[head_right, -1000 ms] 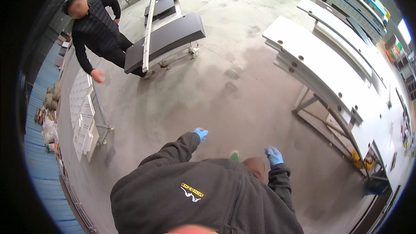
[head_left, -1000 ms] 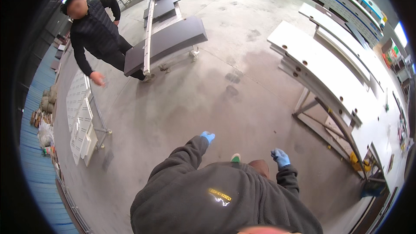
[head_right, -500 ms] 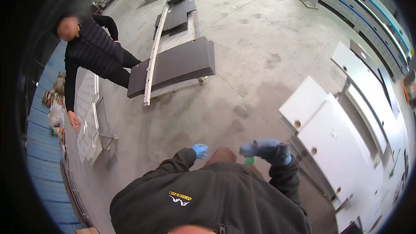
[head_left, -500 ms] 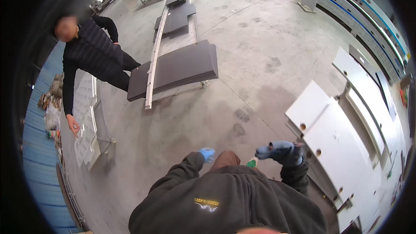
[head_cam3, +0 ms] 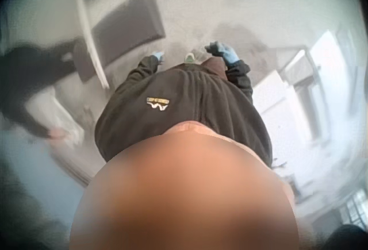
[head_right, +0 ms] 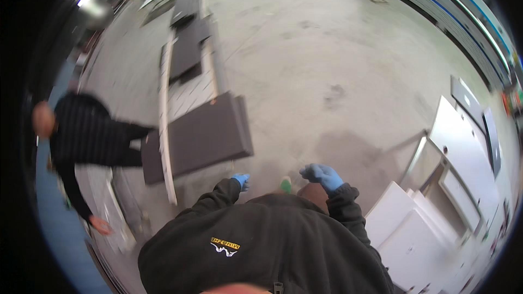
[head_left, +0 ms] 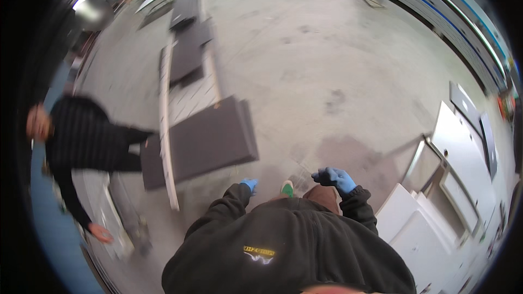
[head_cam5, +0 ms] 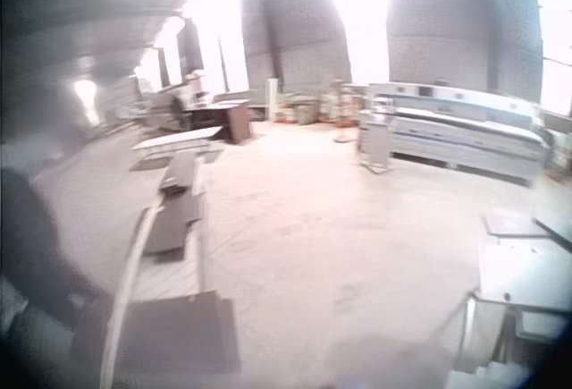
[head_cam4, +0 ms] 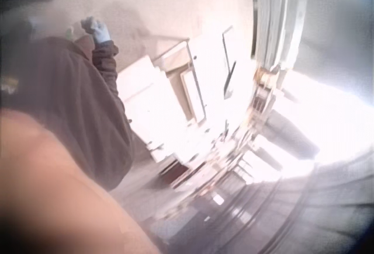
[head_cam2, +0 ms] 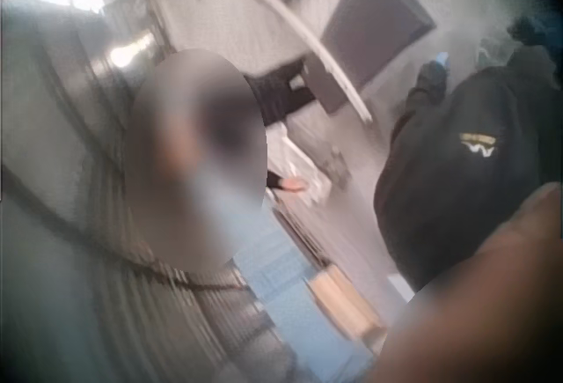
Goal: The person opens a large metal can and pours its contents into a plastic bottle. They then place the bottle on the floor, close the can, and walk to a workbench to place the bottle and a cloth on the surface.
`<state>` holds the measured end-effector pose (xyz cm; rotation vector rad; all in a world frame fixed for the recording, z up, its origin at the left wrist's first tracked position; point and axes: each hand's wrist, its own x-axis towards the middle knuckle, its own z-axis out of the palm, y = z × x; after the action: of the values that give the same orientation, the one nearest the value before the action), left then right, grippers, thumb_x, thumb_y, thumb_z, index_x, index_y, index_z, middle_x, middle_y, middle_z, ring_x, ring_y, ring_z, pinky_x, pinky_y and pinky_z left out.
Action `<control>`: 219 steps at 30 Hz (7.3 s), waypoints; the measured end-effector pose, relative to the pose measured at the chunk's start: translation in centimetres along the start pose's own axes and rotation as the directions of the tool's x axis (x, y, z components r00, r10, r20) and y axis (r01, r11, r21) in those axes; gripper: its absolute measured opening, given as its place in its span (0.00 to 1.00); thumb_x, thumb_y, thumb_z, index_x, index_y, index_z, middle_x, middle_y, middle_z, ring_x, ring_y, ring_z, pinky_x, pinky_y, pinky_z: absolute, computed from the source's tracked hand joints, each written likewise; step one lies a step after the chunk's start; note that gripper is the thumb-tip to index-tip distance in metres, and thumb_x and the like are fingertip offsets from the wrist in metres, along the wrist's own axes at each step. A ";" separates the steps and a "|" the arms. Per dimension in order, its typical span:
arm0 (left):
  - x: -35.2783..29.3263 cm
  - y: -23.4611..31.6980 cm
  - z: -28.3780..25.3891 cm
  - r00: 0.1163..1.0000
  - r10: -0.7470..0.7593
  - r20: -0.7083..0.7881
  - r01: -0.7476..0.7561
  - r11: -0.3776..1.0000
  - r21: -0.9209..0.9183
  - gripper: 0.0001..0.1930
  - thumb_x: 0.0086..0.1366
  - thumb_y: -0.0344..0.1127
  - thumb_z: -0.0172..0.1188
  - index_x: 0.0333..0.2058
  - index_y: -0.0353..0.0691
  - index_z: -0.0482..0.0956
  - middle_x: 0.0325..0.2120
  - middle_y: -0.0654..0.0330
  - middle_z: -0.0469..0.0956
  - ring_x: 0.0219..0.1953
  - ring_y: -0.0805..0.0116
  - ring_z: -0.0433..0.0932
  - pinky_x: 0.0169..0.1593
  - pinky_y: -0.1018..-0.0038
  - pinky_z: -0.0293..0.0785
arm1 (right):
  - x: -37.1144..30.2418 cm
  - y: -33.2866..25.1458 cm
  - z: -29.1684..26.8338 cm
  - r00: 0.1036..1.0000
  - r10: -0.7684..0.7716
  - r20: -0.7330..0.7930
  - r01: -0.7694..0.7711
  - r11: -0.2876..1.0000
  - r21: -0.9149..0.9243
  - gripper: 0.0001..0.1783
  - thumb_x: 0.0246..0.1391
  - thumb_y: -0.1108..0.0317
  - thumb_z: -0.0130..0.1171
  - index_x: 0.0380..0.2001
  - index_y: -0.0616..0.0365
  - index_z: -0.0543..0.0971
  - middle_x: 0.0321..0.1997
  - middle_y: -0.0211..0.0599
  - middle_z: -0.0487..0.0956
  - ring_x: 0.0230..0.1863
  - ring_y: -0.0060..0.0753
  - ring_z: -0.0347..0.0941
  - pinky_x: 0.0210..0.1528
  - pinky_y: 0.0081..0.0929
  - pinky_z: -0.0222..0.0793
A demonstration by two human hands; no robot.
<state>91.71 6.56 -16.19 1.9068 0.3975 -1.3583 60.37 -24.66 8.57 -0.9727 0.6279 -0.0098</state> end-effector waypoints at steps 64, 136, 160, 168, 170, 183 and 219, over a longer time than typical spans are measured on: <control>-33.2 64.2 209.6 0.050 -0.855 0.517 -0.999 -0.031 0.044 0.19 0.71 0.35 0.61 0.56 0.32 0.76 0.44 0.60 0.83 0.43 0.76 0.79 0.47 0.78 0.76 | -35.6 -49.4 -143.5 -0.637 0.467 -0.614 0.770 0.412 -0.486 0.19 0.65 0.64 0.58 0.52 0.67 0.77 0.48 0.39 0.83 0.50 0.31 0.78 0.55 0.27 0.72; -73.0 -31.1 251.6 -0.443 -0.891 -0.102 -0.211 0.214 -0.954 0.37 0.63 0.56 0.60 0.62 0.35 0.68 0.62 0.42 0.65 0.65 0.45 0.63 0.53 0.56 0.65 | -130.4 7.6 -137.1 -0.609 0.449 0.653 0.764 0.112 0.635 0.29 0.58 0.60 0.61 0.62 0.45 0.67 0.55 0.48 0.75 0.51 0.58 0.77 0.52 0.50 0.73; -84.7 -5.0 270.6 -0.265 -0.782 -0.564 -0.827 0.485 -0.284 0.49 0.49 0.41 0.75 0.68 0.39 0.59 0.58 0.46 0.73 0.60 0.49 0.74 0.62 0.60 0.71 | -114.7 -36.4 -177.8 -0.974 0.225 0.019 0.198 0.811 0.551 0.28 0.65 0.51 0.51 0.19 0.61 0.80 0.19 0.51 0.76 0.23 0.57 0.76 0.26 0.43 0.69; -87.9 -0.7 273.5 -0.176 -0.766 -0.619 -0.959 0.275 -0.069 0.49 0.50 0.36 0.79 0.68 0.38 0.60 0.57 0.52 0.74 0.59 0.57 0.74 0.61 0.65 0.72 | -114.8 -39.9 -179.8 -0.950 0.283 0.131 0.311 0.839 0.447 0.28 0.66 0.55 0.52 0.15 0.64 0.77 0.16 0.53 0.74 0.19 0.55 0.74 0.24 0.40 0.65; -87.7 -0.8 273.4 -0.139 -0.728 -0.671 -0.984 0.177 0.012 0.47 0.51 0.31 0.77 0.68 0.38 0.61 0.57 0.54 0.73 0.59 0.61 0.73 0.61 0.67 0.73 | -114.3 -40.2 -179.8 -0.910 0.389 0.142 0.414 0.840 0.352 0.28 0.66 0.56 0.52 0.15 0.64 0.77 0.15 0.51 0.74 0.18 0.51 0.74 0.24 0.41 0.65; -83.4 -1.0 269.0 -0.531 -0.638 -0.558 -0.172 0.725 -0.666 0.49 0.52 0.49 0.68 0.68 0.32 0.57 0.52 0.42 0.75 0.44 0.47 0.77 0.51 0.55 0.71 | -111.8 -41.8 -179.0 -0.801 0.556 0.224 0.524 0.469 0.711 0.22 0.66 0.53 0.50 0.26 0.59 0.78 0.30 0.51 0.80 0.34 0.57 0.78 0.35 0.45 0.73; -81.4 -6.5 265.4 -0.027 -0.565 -0.825 -0.907 -0.333 0.257 0.42 0.48 0.23 0.71 0.65 0.38 0.67 0.54 0.57 0.76 0.57 0.63 0.75 0.59 0.68 0.74 | -112.8 -39.3 -176.6 -0.705 0.702 0.099 0.639 0.690 -0.340 0.21 0.63 0.51 0.64 0.45 0.60 0.83 0.31 0.27 0.79 0.25 0.16 0.71 0.28 0.18 0.68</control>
<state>-122.86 -167.18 13.26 0.5458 0.5407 1.2918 -110.59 -151.13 23.61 -0.8996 -1.8605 1.8113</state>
